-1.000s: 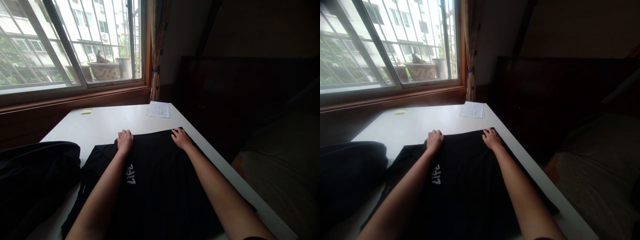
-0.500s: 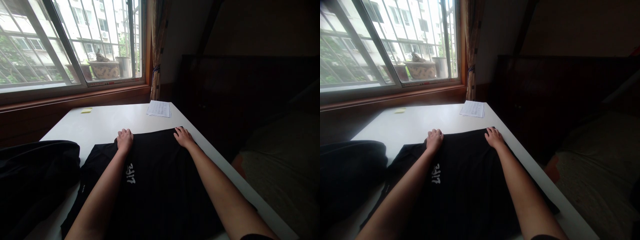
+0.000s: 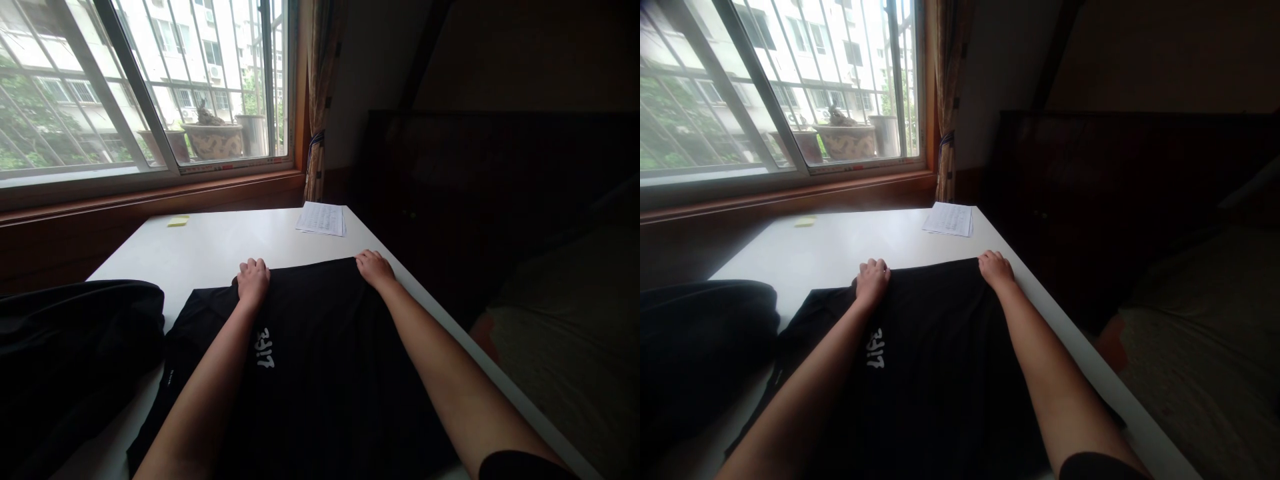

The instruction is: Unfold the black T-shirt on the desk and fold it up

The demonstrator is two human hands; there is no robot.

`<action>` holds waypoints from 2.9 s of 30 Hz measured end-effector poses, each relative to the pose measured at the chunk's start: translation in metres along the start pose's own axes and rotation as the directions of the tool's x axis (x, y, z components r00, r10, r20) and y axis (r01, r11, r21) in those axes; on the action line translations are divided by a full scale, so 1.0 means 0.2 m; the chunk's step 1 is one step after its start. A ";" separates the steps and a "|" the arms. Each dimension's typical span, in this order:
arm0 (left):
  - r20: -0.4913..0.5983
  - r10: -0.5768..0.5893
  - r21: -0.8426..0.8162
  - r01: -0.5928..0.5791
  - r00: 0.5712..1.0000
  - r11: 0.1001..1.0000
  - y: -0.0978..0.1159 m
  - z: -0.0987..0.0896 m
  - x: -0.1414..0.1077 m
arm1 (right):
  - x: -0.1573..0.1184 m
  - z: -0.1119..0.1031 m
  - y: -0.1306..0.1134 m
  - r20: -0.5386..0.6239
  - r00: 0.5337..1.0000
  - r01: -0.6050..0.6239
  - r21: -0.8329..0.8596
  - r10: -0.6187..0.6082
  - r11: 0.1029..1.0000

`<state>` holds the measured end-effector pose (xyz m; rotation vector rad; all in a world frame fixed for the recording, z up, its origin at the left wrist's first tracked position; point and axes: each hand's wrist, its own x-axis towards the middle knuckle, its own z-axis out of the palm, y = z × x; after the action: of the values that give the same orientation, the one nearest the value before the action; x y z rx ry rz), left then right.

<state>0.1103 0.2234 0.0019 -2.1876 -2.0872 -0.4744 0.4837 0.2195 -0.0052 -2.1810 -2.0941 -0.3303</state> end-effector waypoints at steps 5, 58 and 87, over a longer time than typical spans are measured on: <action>-0.006 0.005 0.003 -0.005 1.000 1.000 0.00 0.00 0.00 | 0.09 -0.02 0.03 0.011 0.995 0.104 -0.094 -0.104 0.990; 0.004 0.012 0.004 -0.012 1.000 1.000 0.00 0.01 0.01 | 0.24 0.08 0.17 -0.071 0.977 -0.192 0.106 0.200 0.976; -0.086 0.275 -0.116 -0.284 0.958 0.952 0.01 -0.02 -0.03 | -0.18 -0.07 -0.80 -0.007 0.911 0.385 0.370 -0.411 0.846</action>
<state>0.1120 0.2174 0.0044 -2.4477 -1.7170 -0.6601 0.3213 0.1887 -0.0123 -1.5653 -2.4087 0.1113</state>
